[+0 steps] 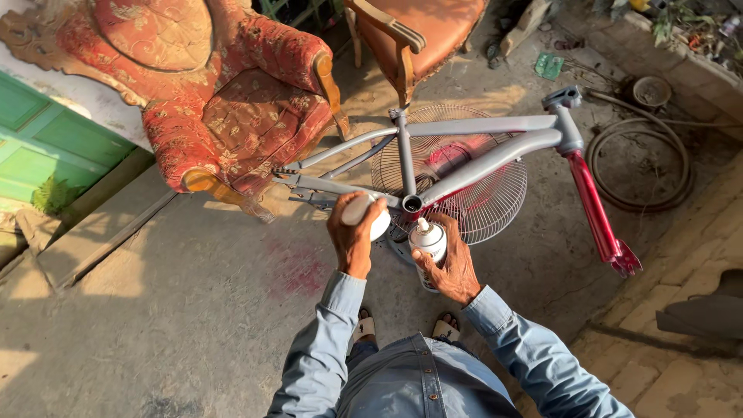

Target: The person spray paints a bicycle frame red using a spray can. They rotate the frame to cover all sides, including the fork and chainstay, while it rests on a fan. The frame is fully coated by the end of the clip.

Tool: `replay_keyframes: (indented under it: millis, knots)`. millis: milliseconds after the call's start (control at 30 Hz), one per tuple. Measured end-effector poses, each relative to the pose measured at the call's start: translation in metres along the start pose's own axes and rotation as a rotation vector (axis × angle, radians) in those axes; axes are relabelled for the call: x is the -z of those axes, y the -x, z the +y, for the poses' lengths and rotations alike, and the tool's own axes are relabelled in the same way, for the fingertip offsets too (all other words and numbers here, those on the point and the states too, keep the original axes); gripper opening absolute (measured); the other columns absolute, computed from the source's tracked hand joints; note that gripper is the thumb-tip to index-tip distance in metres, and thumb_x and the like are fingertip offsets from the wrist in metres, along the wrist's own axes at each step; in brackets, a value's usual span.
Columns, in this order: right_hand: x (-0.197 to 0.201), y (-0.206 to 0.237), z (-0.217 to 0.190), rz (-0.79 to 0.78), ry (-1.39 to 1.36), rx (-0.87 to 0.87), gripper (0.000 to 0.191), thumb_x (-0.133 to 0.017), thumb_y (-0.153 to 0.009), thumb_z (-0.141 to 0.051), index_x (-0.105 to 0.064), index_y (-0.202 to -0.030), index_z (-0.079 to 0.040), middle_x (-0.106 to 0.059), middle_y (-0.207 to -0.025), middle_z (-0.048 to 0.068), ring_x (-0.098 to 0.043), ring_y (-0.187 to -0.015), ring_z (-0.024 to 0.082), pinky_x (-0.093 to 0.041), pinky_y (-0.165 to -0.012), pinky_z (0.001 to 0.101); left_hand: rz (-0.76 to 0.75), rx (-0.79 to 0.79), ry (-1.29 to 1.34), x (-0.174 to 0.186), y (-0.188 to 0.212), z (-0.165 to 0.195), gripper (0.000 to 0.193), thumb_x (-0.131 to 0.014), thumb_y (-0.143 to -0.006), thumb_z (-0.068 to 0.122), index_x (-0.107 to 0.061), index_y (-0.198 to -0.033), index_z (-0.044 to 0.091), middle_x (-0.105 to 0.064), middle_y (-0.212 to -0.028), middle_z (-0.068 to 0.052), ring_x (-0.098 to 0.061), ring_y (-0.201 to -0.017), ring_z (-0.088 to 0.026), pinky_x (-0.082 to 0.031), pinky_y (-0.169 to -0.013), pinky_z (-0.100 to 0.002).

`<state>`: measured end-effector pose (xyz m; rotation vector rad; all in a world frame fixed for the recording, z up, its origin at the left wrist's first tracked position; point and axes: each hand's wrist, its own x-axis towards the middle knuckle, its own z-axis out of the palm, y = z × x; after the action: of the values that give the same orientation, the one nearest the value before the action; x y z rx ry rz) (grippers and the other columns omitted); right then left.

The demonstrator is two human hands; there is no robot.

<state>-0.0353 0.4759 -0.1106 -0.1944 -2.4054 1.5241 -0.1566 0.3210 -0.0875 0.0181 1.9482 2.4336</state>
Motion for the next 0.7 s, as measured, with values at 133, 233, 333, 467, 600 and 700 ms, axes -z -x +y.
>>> replay_keyframes:
  millis: [133, 233, 333, 467, 600, 700]
  knots:
    - [0.001, 0.003, 0.016, 0.055, 0.025, -0.039, 0.072, -0.079, -0.084, -0.039, -0.042, -0.134, -0.002, -0.067, -0.108, 0.021, -0.073, -0.094, 0.032, -0.06, -0.081, 0.0443, -0.091, 0.176, 0.011, 0.0, 0.019, -0.021, 0.031, -0.086, -0.077, 0.016, -0.07, -0.099, 0.002, -0.073, -0.089, -0.008, -0.072, -0.077, -0.017, -0.059, -0.066, -0.031]
    - [0.0, 0.004, 0.025, 0.071, -0.01, -0.101, 0.076, -0.081, -0.083, -0.039, -0.039, -0.134, -0.002, -0.068, -0.107, 0.019, -0.074, -0.092, 0.03, -0.061, -0.08, 0.0418, -0.12, 0.219, -0.03, -0.004, 0.026, -0.035, 0.033, -0.089, -0.078, 0.021, -0.071, -0.099, 0.002, -0.072, -0.093, -0.008, -0.07, -0.08, -0.016, -0.059, -0.068, -0.031]
    - [0.001, 0.005, 0.029, 0.098, 0.047, -0.122, 0.085, -0.081, -0.081, -0.038, -0.033, -0.143, -0.002, -0.067, -0.11, 0.02, -0.073, -0.093, 0.031, -0.06, -0.08, 0.0422, -0.131, 0.21, -0.141, -0.013, 0.028, -0.043, 0.038, -0.09, -0.076, 0.028, -0.071, -0.101, 0.005, -0.073, -0.095, -0.007, -0.071, -0.084, -0.017, -0.06, -0.07, -0.032]
    - [0.007, 0.004, 0.029, 0.096, 0.3, 0.034, 0.082, -0.081, -0.085, -0.036, -0.039, -0.15, -0.007, -0.063, -0.119, 0.021, -0.07, -0.1, 0.035, -0.061, -0.079, 0.0461, -0.139, 0.191, -0.275, -0.022, 0.033, -0.049, 0.046, -0.09, -0.073, 0.034, -0.07, -0.105, 0.008, -0.074, -0.097, -0.007, -0.073, -0.086, -0.018, -0.063, -0.072, -0.033]
    - [0.015, 0.004, 0.031, 0.107, 0.324, 0.008, 0.08, -0.08, -0.085, -0.033, -0.04, -0.151, -0.01, -0.058, -0.126, 0.021, -0.069, -0.099, 0.035, -0.062, -0.073, 0.0443, -0.122, 0.229, -0.282, -0.016, 0.043, -0.051, 0.049, -0.09, -0.071, 0.033, -0.069, -0.108, 0.008, -0.072, -0.101, -0.008, -0.073, -0.088, -0.02, -0.063, -0.071, -0.035]
    - [0.031, -0.001, 0.039, 0.217, 0.351, 0.045, 0.079, -0.08, -0.085, -0.027, -0.041, -0.152, -0.011, -0.057, -0.127, 0.022, -0.068, -0.099, 0.036, -0.061, -0.074, 0.0433, -0.092, 0.19, -0.26, -0.009, 0.047, -0.053, 0.047, -0.09, -0.073, 0.031, -0.071, -0.107, 0.006, -0.073, -0.1, -0.01, -0.072, -0.088, -0.021, -0.061, -0.072, -0.035]
